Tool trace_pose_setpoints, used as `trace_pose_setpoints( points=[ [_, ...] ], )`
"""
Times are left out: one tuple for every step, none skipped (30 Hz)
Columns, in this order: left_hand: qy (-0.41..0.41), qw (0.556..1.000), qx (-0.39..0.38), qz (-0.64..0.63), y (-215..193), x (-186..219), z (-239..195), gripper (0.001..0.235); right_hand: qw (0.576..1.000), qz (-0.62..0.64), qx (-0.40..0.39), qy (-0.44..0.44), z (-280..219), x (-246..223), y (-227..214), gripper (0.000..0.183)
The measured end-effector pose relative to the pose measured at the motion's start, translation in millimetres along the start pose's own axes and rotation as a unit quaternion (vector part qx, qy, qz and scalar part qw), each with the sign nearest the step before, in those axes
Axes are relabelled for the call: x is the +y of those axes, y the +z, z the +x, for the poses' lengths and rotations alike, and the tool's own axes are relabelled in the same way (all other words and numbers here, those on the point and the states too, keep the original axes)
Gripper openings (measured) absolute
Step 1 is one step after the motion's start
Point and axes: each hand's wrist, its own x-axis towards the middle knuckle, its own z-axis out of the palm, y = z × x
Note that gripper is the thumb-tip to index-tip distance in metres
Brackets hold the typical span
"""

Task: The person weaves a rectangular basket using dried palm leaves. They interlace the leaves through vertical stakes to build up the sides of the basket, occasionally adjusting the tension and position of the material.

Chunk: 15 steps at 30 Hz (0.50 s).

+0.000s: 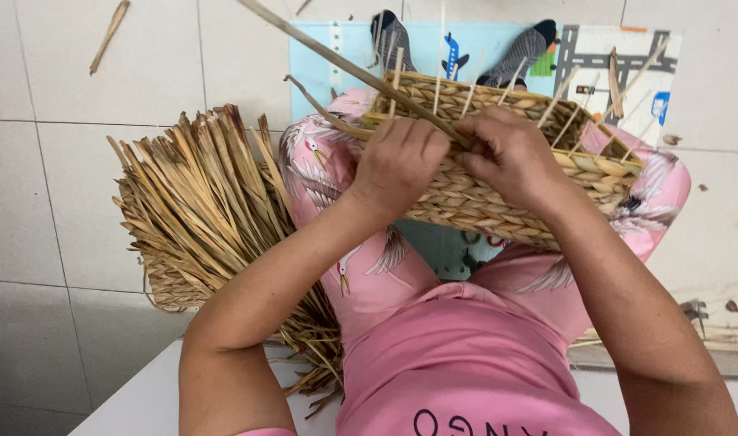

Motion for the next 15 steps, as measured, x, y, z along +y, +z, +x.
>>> trace_pose_setpoints(
  points=[
    [-0.004, 1.0, 0.019, -0.008, -1.8, -0.9, 4.3, 0.011, 1.0, -0.009, -0.002, 0.0, 1.9, -1.0, -1.7, 0.031],
    [-0.005, 0.999, 0.035, -0.019, -3.0, -0.1, 7.0, 0.012, 1.0, -0.017, 0.012, 0.002, 2.5, -2.1, 0.9, 0.027],
    [-0.006, 0.998, 0.05, -0.03, -4.0, 0.6, 8.7, 0.013, 0.999, -0.025, 0.025, 0.004, 3.7, -2.6, 5.5, 0.023],
    [-0.04, 0.995, 0.06, -0.062, -6.6, -0.9, 7.1, 0.017, 0.999, -0.033, 0.038, 0.007, 4.4, -2.0, 8.9, 0.019],
    [-0.074, 0.99, 0.07, -0.094, -10.8, -5.3, 2.1, 0.022, 0.998, -0.033, 0.043, 0.02, 4.1, -0.7, 10.9, 0.018],
    [-0.107, 0.983, 0.078, -0.125, -14.7, -10.9, -4.7, 0.026, 0.998, -0.031, 0.048, 0.033, 3.2, 0.2, 13.9, 0.016],
    [-0.104, 0.988, 0.059, -0.099, -16.8, -17.8, -11.0, 0.028, 0.997, -0.029, 0.053, 0.047, 2.0, 1.2, 16.5, 0.015],
    [-0.101, 0.991, 0.039, -0.073, -17.5, -25.7, -16.7, 0.03, 0.997, -0.029, 0.062, 0.041, 0.7, 2.6, 18.5, 0.015],
    [-0.096, 0.994, 0.02, -0.047, -15.9, -31.0, -21.2, 0.032, 0.996, -0.028, 0.071, 0.035, -0.1, 4.0, 19.9, 0.014],
    [-0.073, 0.997, 0.026, -0.011, -13.0, -34.5, -22.7, 0.026, 0.996, -0.028, 0.08, 0.024, 1.9, 5.3, 20.8, 0.014],
    [-0.049, 0.998, 0.032, 0.024, -11.2, -36.7, -22.6, 0.022, 0.996, -0.033, 0.085, 0.017, 2.8, 5.1, 22.3, 0.014],
    [-0.024, 0.997, 0.037, 0.056, -10.4, -37.3, -20.6, 0.02, 0.995, -0.039, 0.09, 0.013, 1.6, 4.8, 22.9, 0.013],
    [-0.003, 0.999, 0.017, 0.033, -14.1, -36.8, -20.2, 0.02, 0.994, -0.046, 0.096, 0.009, 1.1, 5.1, 23.2, 0.012],
    [0.014, 1.0, -0.005, 0.007, -22.2, -29.8, -26.4, 0.021, 0.995, -0.05, 0.09, 0.015, -2.1, 5.4, 23.4, 0.012],
    [0.031, 0.999, -0.027, -0.019, -32.3, -18.3, -33.8, 0.023, 0.995, -0.054, 0.084, 0.02, -4.8, 5.8, 22.9, 0.012]
  ],
)
